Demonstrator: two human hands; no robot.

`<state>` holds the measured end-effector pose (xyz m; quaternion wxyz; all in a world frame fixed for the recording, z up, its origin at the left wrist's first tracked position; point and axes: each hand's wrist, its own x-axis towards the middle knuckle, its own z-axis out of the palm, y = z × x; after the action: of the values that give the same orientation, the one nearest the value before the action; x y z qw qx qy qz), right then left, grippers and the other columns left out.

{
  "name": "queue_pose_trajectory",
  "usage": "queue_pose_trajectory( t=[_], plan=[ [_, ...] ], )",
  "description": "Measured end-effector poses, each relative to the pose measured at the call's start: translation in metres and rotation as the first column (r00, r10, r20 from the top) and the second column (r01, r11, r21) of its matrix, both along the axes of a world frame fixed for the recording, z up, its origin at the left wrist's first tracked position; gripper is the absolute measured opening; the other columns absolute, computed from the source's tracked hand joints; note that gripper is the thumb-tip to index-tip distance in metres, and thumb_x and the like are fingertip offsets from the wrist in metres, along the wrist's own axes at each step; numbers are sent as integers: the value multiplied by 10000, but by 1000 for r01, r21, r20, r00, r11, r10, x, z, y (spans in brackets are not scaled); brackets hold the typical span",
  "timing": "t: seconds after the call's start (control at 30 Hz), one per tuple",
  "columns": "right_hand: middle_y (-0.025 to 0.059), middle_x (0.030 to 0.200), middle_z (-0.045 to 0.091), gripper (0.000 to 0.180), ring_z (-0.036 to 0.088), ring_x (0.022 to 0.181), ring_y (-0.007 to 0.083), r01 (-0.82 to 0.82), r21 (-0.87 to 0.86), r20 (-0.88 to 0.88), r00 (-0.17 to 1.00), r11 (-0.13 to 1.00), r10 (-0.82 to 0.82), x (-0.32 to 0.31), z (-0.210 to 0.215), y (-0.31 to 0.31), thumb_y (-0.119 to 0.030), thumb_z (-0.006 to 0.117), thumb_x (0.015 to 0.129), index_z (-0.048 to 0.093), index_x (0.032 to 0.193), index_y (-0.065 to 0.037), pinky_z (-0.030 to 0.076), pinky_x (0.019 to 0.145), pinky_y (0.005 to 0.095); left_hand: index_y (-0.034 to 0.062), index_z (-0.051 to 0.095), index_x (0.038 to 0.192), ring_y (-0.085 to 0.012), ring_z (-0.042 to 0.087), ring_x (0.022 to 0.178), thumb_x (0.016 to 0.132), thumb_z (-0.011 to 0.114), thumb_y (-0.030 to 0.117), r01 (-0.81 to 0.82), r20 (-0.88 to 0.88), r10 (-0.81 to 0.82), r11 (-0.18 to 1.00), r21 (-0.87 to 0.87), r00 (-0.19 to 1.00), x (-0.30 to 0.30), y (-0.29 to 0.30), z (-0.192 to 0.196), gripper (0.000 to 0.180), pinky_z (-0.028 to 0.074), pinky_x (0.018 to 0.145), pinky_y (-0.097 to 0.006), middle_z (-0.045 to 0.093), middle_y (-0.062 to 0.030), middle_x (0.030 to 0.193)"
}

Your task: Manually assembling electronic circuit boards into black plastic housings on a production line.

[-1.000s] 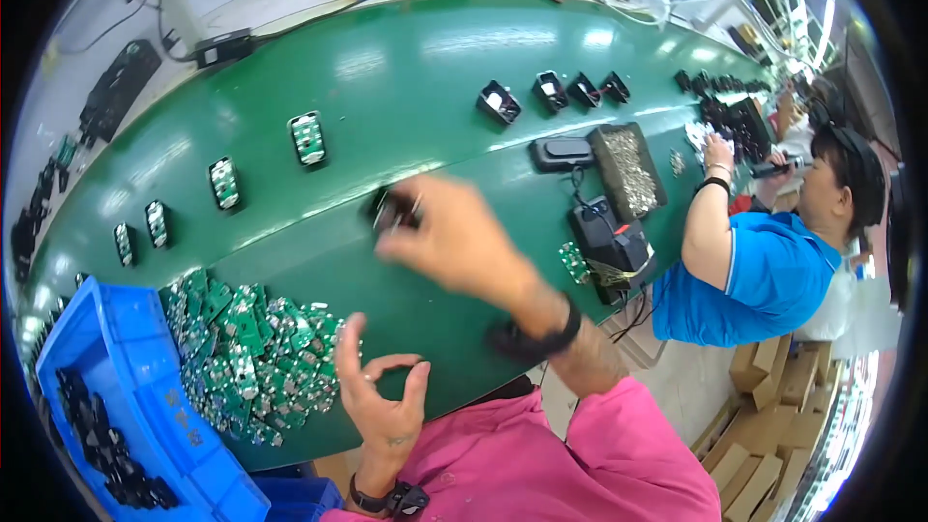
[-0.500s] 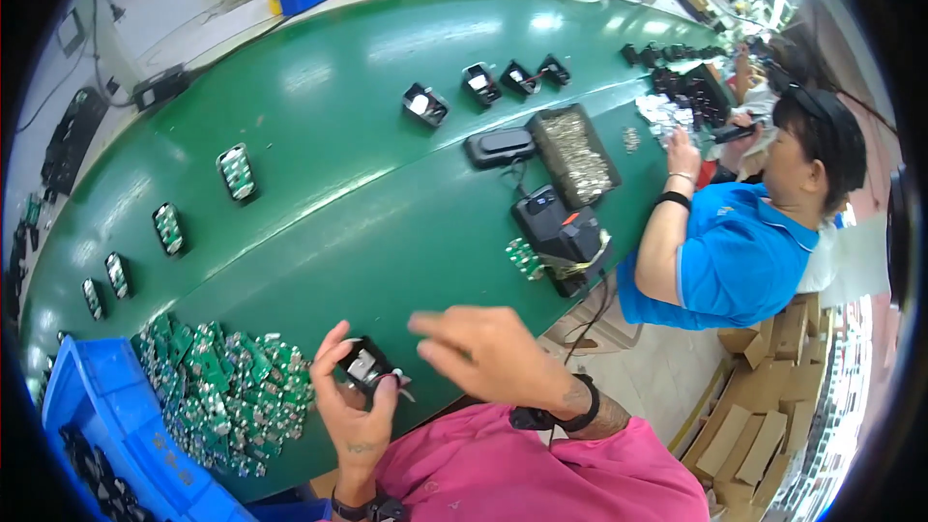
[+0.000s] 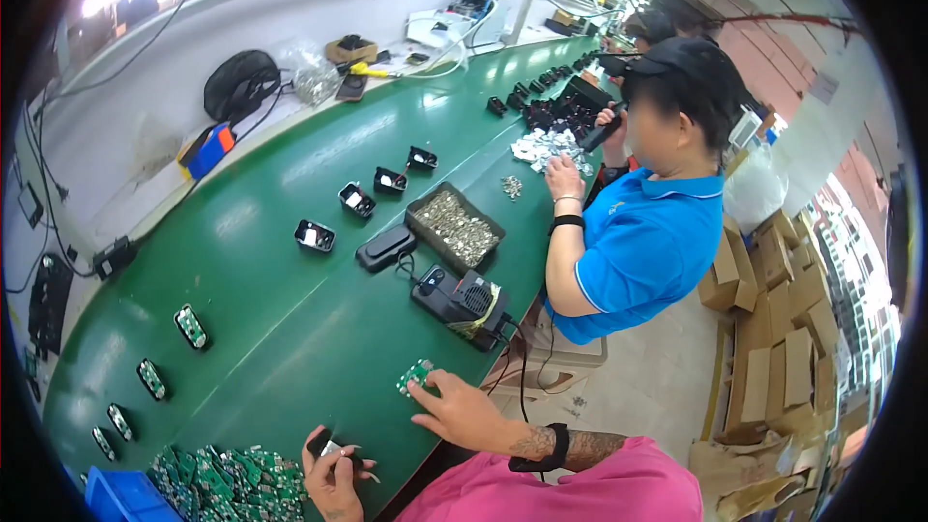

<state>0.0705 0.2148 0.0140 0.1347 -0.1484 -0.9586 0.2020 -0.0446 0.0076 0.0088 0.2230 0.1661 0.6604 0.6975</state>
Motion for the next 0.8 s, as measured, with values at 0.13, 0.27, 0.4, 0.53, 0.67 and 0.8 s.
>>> queue_pose_trajectory(
  t=[0.13, 0.27, 0.4, 0.53, 0.67, 0.8],
  plan=[
    [219, 1306, 497, 533, 560, 953, 334, -125, 57, -31, 991, 991, 127, 13, -3, -6, -294, 724, 840, 549, 1260, -15, 508, 823, 406, -18, 605, 1129, -216, 680, 763, 977, 580, 118, 101, 92, -96, 993, -55, 991, -5, -4, -2, 206, 541, 570, -291, 603, -86, 999],
    [178, 1297, 516, 562, 555, 931, 291, -312, 53, -97, 944, 949, 316, 32, -6, -12, -277, 737, 814, 550, 1282, -28, 498, 814, 387, -3, 591, 971, -199, 668, 708, 994, 557, 144, 29, 180, -19, 998, -54, 983, -1, -3, 5, 152, 514, 509, -272, 589, -66, 877],
    [157, 1239, 549, 536, 566, 913, 269, -335, 73, -131, 931, 939, 342, 47, -28, -20, -209, 733, 796, 564, 1274, -34, 497, 789, 372, 15, 590, 957, -192, 656, 682, 998, 557, 167, -16, 245, 21, 1000, -22, 969, 5, -3, 5, 160, 507, 505, -269, 587, -54, 836],
    [126, 1136, 585, 443, 588, 888, 256, -331, 159, -202, 911, 930, 359, 53, -35, -25, -120, 707, 768, 612, 1194, -46, 499, 770, 359, 41, 597, 973, -190, 649, 671, 995, 563, 170, -40, 342, 36, 999, 3, 939, 13, -9, 6, 134, 515, 519, -278, 597, -58, 846],
    [113, 965, 630, 293, 627, 801, 257, -253, 50, -407, 878, 966, 251, 37, -22, -21, -55, 660, 785, 638, 1077, -60, 511, 696, 369, -23, 587, 880, -192, 663, 630, 971, 560, 138, -97, 350, 82, 995, 27, 933, 20, -14, 6, 187, 506, 486, -247, 589, -94, 967],
    [135, 983, 686, 136, 673, 789, 173, -45, -900, -209, 918, 434, -338, 17, 26, -29, 17, 621, 895, 622, 1029, 41, 559, 648, 290, -56, 615, 839, -200, 697, 685, 934, 599, 103, 38, 385, -21, 999, -37, 923, 21, 11, 36, 186, 499, 464, -221, 520, -64, 943]
  ],
)
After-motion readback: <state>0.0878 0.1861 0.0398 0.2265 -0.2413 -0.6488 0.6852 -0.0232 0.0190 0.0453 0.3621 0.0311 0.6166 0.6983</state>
